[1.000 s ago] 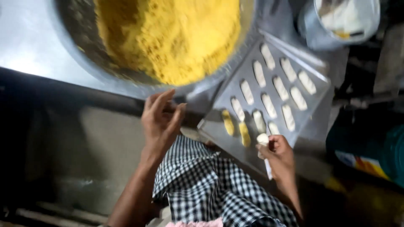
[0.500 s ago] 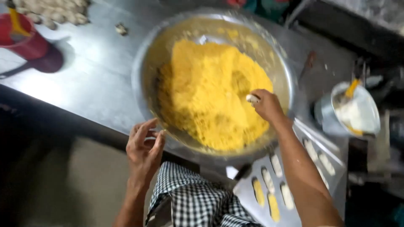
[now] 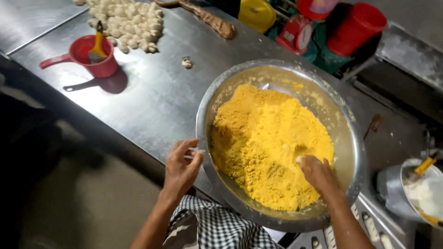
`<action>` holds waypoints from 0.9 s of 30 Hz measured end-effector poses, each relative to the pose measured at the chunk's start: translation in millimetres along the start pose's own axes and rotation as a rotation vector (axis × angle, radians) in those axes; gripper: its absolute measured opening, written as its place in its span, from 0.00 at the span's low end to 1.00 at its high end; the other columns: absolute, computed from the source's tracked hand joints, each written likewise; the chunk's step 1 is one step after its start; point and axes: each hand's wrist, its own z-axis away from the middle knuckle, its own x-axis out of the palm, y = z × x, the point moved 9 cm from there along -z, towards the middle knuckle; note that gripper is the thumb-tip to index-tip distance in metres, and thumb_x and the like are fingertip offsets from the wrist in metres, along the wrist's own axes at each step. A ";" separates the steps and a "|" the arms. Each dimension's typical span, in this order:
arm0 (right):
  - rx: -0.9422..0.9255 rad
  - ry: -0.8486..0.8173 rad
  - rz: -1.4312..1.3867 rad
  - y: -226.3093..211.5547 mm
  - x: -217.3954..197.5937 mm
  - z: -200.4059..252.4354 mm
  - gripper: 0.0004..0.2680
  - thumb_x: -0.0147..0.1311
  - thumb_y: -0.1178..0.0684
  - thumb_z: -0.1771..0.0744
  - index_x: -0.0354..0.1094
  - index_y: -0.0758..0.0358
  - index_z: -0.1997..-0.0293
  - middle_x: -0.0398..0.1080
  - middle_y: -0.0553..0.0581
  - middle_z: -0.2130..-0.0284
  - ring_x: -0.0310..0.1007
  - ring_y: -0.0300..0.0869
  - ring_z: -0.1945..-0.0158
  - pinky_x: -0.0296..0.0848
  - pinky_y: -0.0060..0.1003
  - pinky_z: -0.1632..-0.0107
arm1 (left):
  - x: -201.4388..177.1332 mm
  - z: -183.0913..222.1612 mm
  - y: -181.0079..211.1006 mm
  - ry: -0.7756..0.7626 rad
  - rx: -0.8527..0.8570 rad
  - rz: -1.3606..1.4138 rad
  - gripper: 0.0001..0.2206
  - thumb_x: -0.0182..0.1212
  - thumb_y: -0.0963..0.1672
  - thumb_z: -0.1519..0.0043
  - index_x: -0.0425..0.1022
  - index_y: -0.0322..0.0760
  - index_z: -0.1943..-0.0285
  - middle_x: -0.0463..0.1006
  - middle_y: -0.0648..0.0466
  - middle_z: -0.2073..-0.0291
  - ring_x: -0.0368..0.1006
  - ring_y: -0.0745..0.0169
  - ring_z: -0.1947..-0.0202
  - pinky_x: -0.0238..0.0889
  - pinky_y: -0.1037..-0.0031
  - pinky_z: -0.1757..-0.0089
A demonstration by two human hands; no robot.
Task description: Coating small dough rolls with yellow powder, arranging them on a tray, and scoring them with a blade.
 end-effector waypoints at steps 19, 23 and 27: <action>0.038 0.027 -0.167 -15.1 -24.9 -21.6 0.12 0.61 0.54 0.38 0.76 0.58 0.51 0.77 0.59 0.55 0.75 0.53 0.48 0.61 0.54 0.37 | 2.3 1.7 -20.2 -0.060 -0.029 0.128 0.13 0.64 0.42 0.39 0.80 0.33 0.47 0.79 0.51 0.55 0.77 0.66 0.63 0.74 0.75 0.61; -0.046 0.085 -0.237 -24.9 -19.2 -24.3 0.09 0.62 0.53 0.37 0.78 0.59 0.55 0.77 0.60 0.56 0.75 0.53 0.50 0.69 0.46 0.44 | -6.6 5.0 -17.1 -0.075 -0.082 0.065 0.13 0.63 0.43 0.39 0.80 0.35 0.46 0.80 0.52 0.55 0.78 0.65 0.64 0.74 0.73 0.61; -0.016 -0.045 -0.024 -43.2 -31.7 -13.3 0.05 0.60 0.56 0.37 0.80 0.58 0.60 0.79 0.55 0.57 0.75 0.49 0.50 0.69 0.47 0.43 | -8.8 7.8 -10.5 -0.095 -0.071 0.074 0.13 0.62 0.43 0.38 0.79 0.36 0.45 0.80 0.53 0.54 0.78 0.64 0.63 0.75 0.72 0.60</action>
